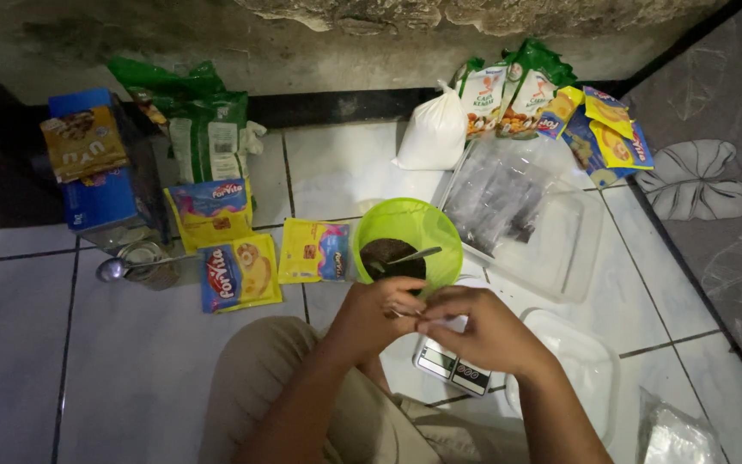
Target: Scooping dark powder from a bowl into small plastic bags and weighing them on a digital scale
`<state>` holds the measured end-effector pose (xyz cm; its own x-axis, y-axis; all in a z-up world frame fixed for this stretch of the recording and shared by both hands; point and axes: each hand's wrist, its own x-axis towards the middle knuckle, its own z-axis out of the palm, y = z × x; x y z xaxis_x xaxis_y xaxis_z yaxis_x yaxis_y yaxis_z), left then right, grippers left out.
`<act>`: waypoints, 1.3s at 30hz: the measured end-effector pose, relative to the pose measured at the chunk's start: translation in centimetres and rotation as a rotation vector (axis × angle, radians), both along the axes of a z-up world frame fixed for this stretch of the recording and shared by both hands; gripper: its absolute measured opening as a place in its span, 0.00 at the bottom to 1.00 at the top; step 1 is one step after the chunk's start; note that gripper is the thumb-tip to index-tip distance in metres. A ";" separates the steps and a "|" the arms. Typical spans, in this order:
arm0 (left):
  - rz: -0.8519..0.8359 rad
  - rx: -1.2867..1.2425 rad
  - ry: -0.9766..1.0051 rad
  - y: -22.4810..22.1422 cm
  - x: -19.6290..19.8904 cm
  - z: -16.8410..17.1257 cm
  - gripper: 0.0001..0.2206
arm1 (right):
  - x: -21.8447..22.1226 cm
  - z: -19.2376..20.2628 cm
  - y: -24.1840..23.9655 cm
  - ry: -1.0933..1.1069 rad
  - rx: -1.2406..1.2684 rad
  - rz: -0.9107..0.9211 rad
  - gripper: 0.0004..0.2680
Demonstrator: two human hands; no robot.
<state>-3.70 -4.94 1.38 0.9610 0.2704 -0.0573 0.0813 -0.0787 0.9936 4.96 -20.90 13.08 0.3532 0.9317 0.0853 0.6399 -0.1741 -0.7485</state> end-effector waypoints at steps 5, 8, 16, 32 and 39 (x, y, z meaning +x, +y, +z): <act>0.191 0.105 -0.297 0.6 0.4 -1.9 0.22 | 2.7 -4.8 -1.9 0.043 -0.007 -0.306 0.05; 0.403 0.470 -0.567 0.9 0.3 0.4 0.19 | 1.3 -4.9 -0.8 0.203 0.086 -0.323 0.04; 0.329 0.592 -0.751 0.6 0.3 0.3 0.06 | 0.5 -5.3 0.3 0.350 0.191 -0.405 0.07; 0.428 0.354 -0.633 1.8 0.5 0.2 0.05 | 0.6 -0.8 0.1 0.416 0.121 -0.497 0.18; 0.473 0.322 -0.538 3.0 -0.3 1.5 0.04 | 6.7 -3.7 2.1 0.199 0.185 -0.706 0.09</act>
